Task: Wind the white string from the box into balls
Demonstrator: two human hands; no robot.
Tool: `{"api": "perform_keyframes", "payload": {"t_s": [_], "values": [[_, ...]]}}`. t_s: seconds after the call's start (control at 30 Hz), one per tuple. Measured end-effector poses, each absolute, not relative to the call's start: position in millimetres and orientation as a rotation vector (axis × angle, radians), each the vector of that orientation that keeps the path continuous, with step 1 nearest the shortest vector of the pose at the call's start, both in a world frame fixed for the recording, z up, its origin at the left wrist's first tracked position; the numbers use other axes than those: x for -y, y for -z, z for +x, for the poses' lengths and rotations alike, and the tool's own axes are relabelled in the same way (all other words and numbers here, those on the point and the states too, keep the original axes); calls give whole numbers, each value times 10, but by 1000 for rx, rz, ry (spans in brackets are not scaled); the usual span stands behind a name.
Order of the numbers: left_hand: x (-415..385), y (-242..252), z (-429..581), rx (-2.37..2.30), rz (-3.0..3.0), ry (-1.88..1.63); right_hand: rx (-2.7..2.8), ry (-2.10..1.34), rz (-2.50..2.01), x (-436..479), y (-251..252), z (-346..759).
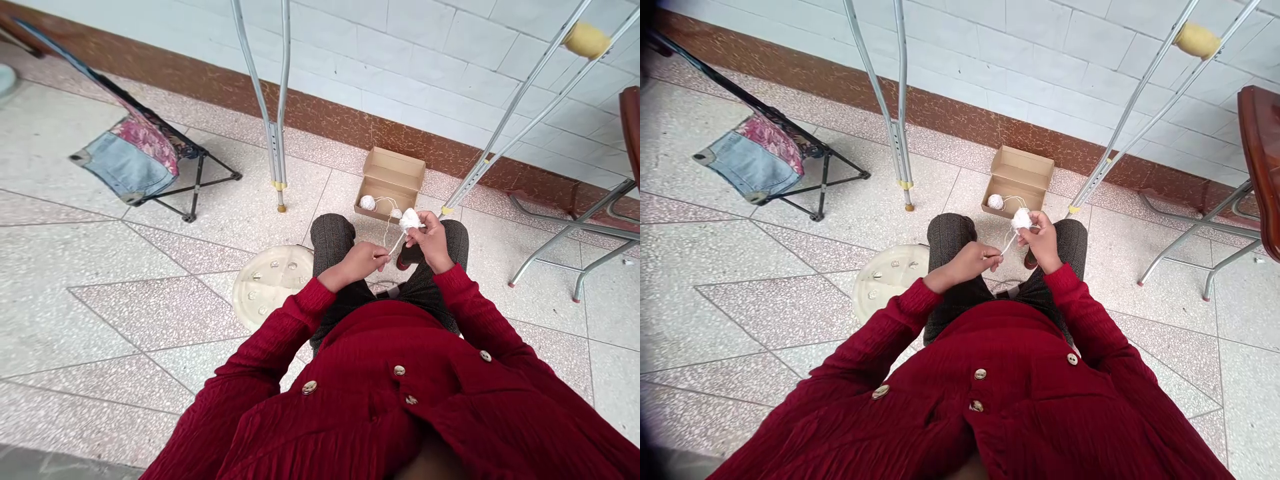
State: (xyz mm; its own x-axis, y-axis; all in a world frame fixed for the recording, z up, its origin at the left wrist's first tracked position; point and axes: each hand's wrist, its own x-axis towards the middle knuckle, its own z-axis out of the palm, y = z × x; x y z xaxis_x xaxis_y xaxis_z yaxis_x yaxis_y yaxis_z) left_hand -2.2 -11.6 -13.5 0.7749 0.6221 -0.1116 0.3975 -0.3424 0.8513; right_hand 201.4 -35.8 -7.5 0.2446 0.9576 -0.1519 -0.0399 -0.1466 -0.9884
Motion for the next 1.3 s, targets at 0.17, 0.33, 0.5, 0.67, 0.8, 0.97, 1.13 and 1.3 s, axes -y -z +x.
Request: {"api": "perform_keyframes", "payload": {"t_s": [0.17,0.33,0.5,0.67,0.8,0.97,1.13,1.3], "values": [[51,-87,-58,-773,2413,-349,1288,-1163,-1588,562,283,1958],[-109,-54,-18,-680,2436,-468,1305,-1377,-1502,793,217,1832],[-180,36,16,-663,2246,-602,1119,-1689,-1314,802,21,1927],[-152,76,43,-692,1932,-551,983,-1710,-1187,820,-163,1828],[10,181,39,-777,1775,-439,834,-1479,-1256,694,-244,1854],[271,162,8,-730,1918,-306,894,-1066,-1533,390,-88,2162],[185,-33,-73,-712,2260,-439,1439,-1012,-1768,518,160,2130],[-39,-19,-82,-697,2233,-549,1431,-1566,-1389,809,79,1926]]}}
